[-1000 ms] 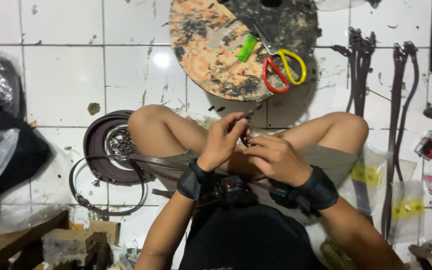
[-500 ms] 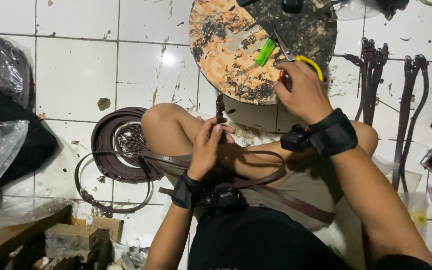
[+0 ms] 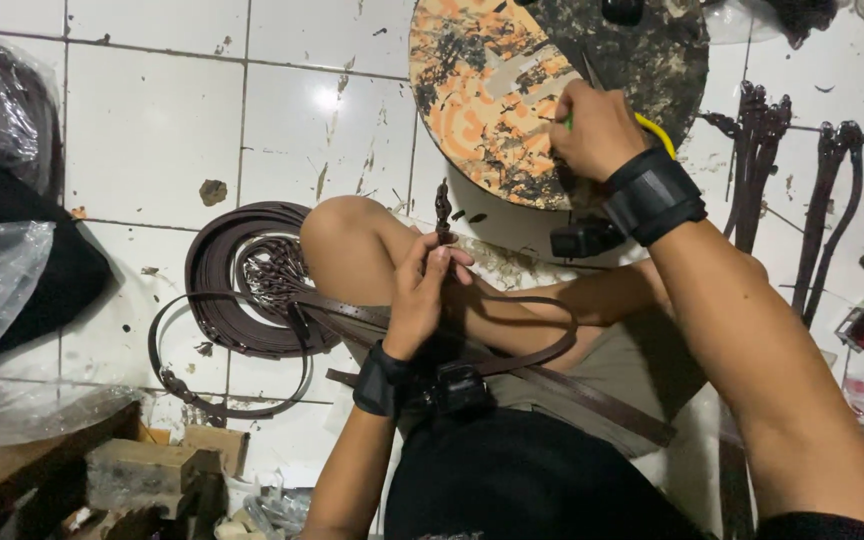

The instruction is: Singeing and trimming the ends of leather straps.

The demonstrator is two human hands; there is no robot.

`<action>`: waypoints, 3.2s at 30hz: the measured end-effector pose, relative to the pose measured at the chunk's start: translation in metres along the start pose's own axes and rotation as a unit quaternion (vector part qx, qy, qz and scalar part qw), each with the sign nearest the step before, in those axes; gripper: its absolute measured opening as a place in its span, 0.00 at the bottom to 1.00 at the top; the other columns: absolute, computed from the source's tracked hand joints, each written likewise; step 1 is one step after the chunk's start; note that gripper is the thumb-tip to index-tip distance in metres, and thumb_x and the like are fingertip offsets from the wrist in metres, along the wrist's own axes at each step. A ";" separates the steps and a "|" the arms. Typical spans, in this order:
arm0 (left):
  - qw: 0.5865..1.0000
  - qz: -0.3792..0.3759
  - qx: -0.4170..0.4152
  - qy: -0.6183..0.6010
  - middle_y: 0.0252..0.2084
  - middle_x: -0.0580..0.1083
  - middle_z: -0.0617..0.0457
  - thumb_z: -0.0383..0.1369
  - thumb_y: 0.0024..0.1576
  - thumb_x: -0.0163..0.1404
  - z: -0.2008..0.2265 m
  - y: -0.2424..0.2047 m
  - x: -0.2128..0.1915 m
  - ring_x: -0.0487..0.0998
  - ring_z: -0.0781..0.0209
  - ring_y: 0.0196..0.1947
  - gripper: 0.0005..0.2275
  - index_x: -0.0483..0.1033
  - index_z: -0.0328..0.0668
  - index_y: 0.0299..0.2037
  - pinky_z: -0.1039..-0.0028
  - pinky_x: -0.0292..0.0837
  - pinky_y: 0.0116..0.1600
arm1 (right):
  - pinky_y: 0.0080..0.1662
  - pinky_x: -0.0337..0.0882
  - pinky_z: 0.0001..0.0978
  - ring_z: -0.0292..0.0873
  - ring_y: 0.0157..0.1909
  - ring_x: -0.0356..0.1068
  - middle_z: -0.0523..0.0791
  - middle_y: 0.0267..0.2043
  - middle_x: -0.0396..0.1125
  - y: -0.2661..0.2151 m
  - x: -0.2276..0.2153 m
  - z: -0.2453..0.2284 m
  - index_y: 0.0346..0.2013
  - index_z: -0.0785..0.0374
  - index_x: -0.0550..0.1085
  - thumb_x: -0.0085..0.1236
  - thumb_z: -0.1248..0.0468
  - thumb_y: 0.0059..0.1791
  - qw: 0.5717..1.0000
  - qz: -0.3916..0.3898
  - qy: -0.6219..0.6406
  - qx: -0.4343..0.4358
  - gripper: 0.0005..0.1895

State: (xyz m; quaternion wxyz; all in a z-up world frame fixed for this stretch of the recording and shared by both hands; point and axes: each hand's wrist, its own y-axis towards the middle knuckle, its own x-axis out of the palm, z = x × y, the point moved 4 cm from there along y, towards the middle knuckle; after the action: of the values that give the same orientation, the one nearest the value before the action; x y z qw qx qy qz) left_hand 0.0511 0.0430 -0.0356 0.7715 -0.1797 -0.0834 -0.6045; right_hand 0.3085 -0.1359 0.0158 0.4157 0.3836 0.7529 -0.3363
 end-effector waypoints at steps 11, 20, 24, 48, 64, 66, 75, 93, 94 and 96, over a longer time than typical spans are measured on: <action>0.997 -0.059 -0.042 -0.040 0.43 0.78 0.48 0.36 0.70 0.40 -0.004 0.008 0.012 0.76 0.68 0.32 0.15 0.68 0.29 0.57 0.78 0.73 0.42 | 0.34 0.75 0.38 0.45 0.32 0.74 0.52 0.38 0.72 -0.144 -0.013 -0.039 0.72 0.59 0.58 0.47 0.76 0.47 0.855 -0.154 0.487 0.094 0.37; 0.976 -0.069 -0.029 0.203 0.33 0.80 0.50 0.33 0.66 0.47 0.033 0.002 0.054 0.77 0.68 0.30 0.12 0.73 0.31 0.53 0.76 0.74 0.37 | 0.30 0.60 0.24 0.31 0.31 0.59 0.42 0.36 0.60 -0.205 0.058 0.020 0.62 0.68 0.66 0.46 0.67 0.59 0.709 -0.107 0.686 0.122 0.16; 0.967 -0.083 0.002 0.240 0.33 0.79 0.49 0.33 0.66 0.50 0.046 -0.001 0.076 0.80 0.66 0.32 0.11 0.73 0.32 0.52 0.74 0.75 0.39 | 0.27 0.59 0.22 0.32 0.25 0.59 0.43 0.33 0.64 -0.197 0.053 -0.002 0.56 0.64 0.66 0.41 0.61 0.59 0.732 -0.100 0.659 0.139 0.13; 0.940 -0.092 -0.001 0.330 0.31 0.79 0.43 0.33 0.61 0.55 0.041 -0.009 0.104 0.77 0.61 0.24 0.13 0.74 0.36 0.52 0.71 0.71 0.32 | 0.20 0.49 0.24 0.34 0.18 0.51 0.46 0.22 0.61 -0.198 0.080 0.005 0.34 0.60 0.64 0.39 0.60 0.56 0.631 -0.071 0.735 0.236 0.10; 0.942 -0.102 0.023 0.319 0.33 0.80 0.44 0.31 0.61 0.55 0.044 -0.013 0.103 0.78 0.62 0.25 0.13 0.73 0.35 0.53 0.73 0.72 0.33 | 0.20 0.51 0.26 0.36 0.18 0.53 0.48 0.23 0.62 -0.198 0.070 0.000 0.35 0.63 0.63 0.39 0.62 0.57 0.645 -0.064 0.727 0.226 0.09; 0.944 -0.102 0.018 0.315 0.34 0.80 0.44 0.31 0.61 0.55 0.043 -0.013 0.103 0.78 0.62 0.25 0.13 0.73 0.35 0.53 0.73 0.72 0.33 | 0.20 0.50 0.25 0.35 0.18 0.53 0.47 0.23 0.62 -0.198 0.068 -0.003 0.35 0.63 0.64 0.39 0.62 0.56 0.645 -0.066 0.726 0.229 0.09; 0.942 -0.099 0.020 0.321 0.35 0.81 0.43 0.31 0.61 0.55 0.042 -0.013 0.103 0.80 0.61 0.27 0.13 0.73 0.35 0.53 0.72 0.73 0.34 | 0.20 0.50 0.24 0.35 0.17 0.53 0.47 0.22 0.62 -0.198 0.069 -0.002 0.37 0.62 0.65 0.38 0.62 0.56 0.652 -0.064 0.717 0.238 0.08; 0.952 -0.105 -0.019 0.285 0.36 0.81 0.45 0.31 0.63 0.52 0.044 -0.013 0.099 0.84 0.61 0.33 0.12 0.73 0.33 0.54 0.72 0.76 0.38 | 0.25 0.54 0.22 0.31 0.23 0.55 0.40 0.25 0.60 -0.202 0.075 0.006 0.41 0.62 0.66 0.44 0.60 0.58 0.677 -0.074 0.713 0.168 0.08; 0.957 -0.107 -0.026 0.269 0.35 0.81 0.46 0.31 0.65 0.50 0.042 -0.013 0.097 0.84 0.62 0.34 0.12 0.72 0.33 0.54 0.73 0.77 0.39 | 0.27 0.54 0.22 0.30 0.24 0.54 0.39 0.26 0.59 -0.202 0.079 0.011 0.43 0.62 0.66 0.48 0.62 0.58 0.703 -0.071 0.696 0.126 0.06; 0.958 -0.109 -0.016 0.265 0.36 0.81 0.46 0.31 0.65 0.50 0.041 -0.013 0.096 0.83 0.62 0.33 0.11 0.73 0.33 0.54 0.73 0.76 0.40 | 0.26 0.54 0.22 0.30 0.25 0.54 0.38 0.26 0.59 -0.204 0.071 0.006 0.44 0.62 0.69 0.51 0.62 0.56 0.733 -0.064 0.662 0.142 0.07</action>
State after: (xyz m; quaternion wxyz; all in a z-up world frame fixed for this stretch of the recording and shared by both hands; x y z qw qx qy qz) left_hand 0.0666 -0.0307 0.0376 0.6924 -0.0149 0.1144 -0.7122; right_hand 0.1101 -0.2173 -0.0114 -0.2698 0.5147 0.8039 -0.1263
